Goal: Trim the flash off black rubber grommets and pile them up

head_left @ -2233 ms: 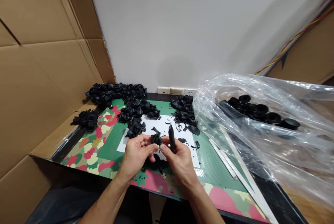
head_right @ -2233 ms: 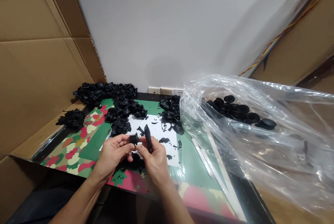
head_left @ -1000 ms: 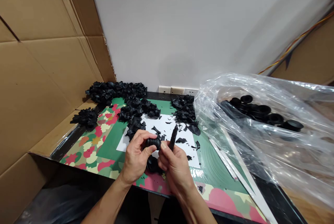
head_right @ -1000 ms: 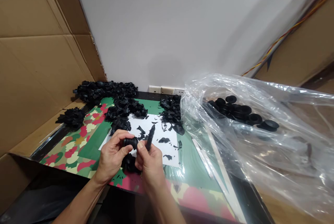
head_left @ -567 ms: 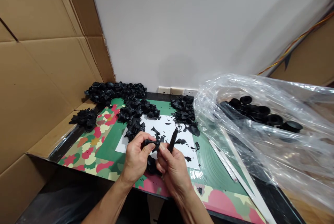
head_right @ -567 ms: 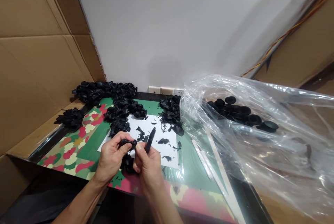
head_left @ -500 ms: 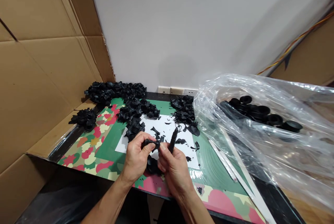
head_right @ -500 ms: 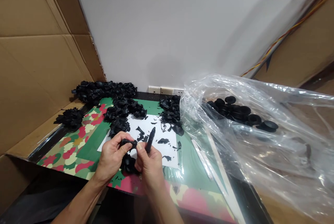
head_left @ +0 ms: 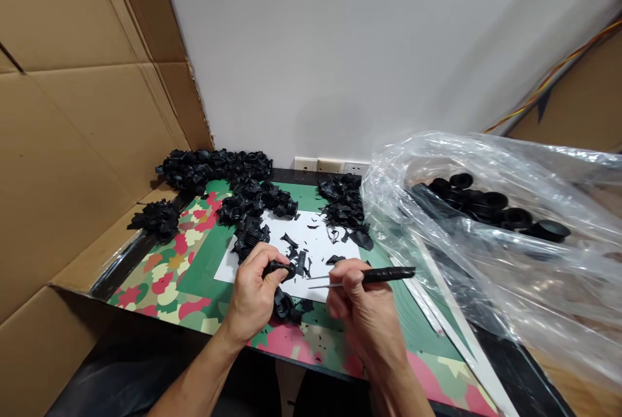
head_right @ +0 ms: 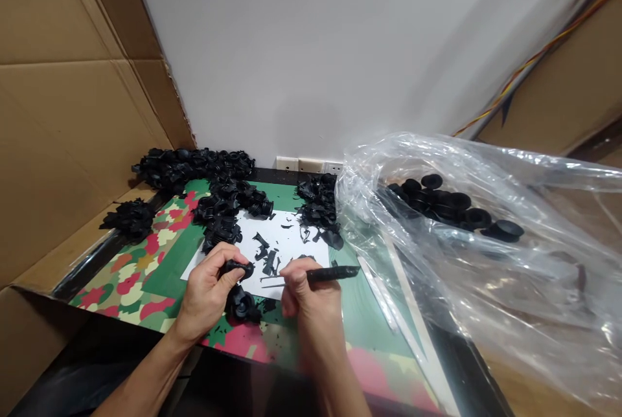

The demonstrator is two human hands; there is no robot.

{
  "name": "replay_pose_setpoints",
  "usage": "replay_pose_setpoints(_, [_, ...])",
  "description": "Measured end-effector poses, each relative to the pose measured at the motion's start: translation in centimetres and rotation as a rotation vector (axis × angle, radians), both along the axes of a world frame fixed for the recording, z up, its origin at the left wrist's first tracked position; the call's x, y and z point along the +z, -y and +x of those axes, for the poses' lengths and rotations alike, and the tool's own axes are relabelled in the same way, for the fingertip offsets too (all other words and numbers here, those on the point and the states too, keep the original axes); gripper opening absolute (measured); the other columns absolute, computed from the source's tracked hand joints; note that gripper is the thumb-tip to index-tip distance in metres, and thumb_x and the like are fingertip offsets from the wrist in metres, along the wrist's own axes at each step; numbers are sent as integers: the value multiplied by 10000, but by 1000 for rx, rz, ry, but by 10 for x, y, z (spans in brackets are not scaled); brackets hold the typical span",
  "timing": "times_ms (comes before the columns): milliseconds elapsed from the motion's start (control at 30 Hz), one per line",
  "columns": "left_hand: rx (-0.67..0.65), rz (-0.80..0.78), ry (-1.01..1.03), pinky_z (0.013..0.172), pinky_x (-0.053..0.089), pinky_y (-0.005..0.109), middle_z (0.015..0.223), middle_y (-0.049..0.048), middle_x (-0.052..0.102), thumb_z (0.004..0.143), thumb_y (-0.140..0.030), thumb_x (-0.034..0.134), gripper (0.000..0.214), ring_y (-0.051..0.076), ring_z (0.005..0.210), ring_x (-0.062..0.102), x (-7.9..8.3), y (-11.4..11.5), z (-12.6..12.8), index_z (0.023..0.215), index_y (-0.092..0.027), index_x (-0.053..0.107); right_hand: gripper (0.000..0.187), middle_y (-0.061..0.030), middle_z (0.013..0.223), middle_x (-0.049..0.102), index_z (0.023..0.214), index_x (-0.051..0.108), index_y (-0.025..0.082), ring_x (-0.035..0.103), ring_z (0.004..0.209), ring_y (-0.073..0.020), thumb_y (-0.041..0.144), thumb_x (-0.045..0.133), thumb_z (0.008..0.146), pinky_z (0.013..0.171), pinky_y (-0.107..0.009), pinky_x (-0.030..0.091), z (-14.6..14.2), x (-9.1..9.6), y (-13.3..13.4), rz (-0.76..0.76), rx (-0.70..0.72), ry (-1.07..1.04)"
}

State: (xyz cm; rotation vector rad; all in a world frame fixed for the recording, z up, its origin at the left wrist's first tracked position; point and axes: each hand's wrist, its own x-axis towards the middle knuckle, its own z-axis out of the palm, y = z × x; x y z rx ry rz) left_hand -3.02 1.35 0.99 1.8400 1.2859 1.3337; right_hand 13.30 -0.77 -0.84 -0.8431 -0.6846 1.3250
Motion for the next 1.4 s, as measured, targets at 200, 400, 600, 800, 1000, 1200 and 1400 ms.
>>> replay_pose_setpoints(200, [-35, -30, 3, 685, 446, 279, 785, 25, 597, 777, -138, 567, 97, 169, 758, 566, 0, 1, 0, 776, -190, 649, 398, 53, 502, 533, 776, 630, 170, 538, 414, -108, 475, 816, 600, 433, -229, 437, -5, 6, -1, -41, 78, -101])
replay_pose_setpoints(400, [-74, -32, 12, 660, 435, 269, 767, 17, 593, 785, -130, 562, 102, 159, 733, 557, 2, 3, 4, 782, -191, 644, 299, -21, 662, 655, 787, 681, 157, 619, 544, -145, 397, 799, 653, 536, -281, 514, -11, -5, -2, 48, -63, 14])
replay_pose_setpoints(600, [-93, -12, 24, 657, 440, 267, 769, 16, 592, 784, -122, 571, 100, 158, 733, 558, 4, 4, 7, 777, -195, 639, 302, -7, 600, 637, 745, 679, 153, 591, 493, -139, 422, 785, 656, 522, -285, 502, -14, -5, -2, 26, -88, 63])
replay_pose_setpoints(800, [-109, 2, 25, 650, 439, 264, 773, 16, 591, 789, -115, 567, 109, 157, 734, 561, 3, 4, 6, 785, -195, 641, 307, 3, 531, 619, 740, 668, 152, 590, 482, -143, 427, 780, 660, 516, -277, 490, -14, -8, -6, 0, -57, 30])
replay_pose_setpoints(1000, [-109, 5, 18, 659, 440, 260, 780, 15, 590, 792, -119, 573, 103, 154, 740, 559, 2, 3, 5, 787, -195, 642, 247, 2, 544, 626, 750, 660, 157, 601, 482, -152, 392, 733, 723, 511, -286, 498, -16, -6, -3, 54, -67, 98])
replay_pose_setpoints(1200, [-46, -34, 20, 655, 444, 266, 750, 16, 588, 785, -123, 571, 98, 161, 727, 560, 3, 10, 12, 759, -194, 633, 72, -28, 714, 676, 750, 687, 227, 633, 666, -182, 162, 669, 777, 625, -313, 502, -15, 0, 2, 512, -384, 666])
replay_pose_setpoints(1400, [-48, -31, 82, 647, 443, 261, 744, 20, 597, 765, -138, 591, 82, 159, 714, 561, 3, 11, 10, 734, -191, 644, 33, -17, 735, 649, 765, 669, 206, 609, 586, -163, 204, 700, 775, 581, -314, 483, 5, 4, -11, 366, -713, 581])
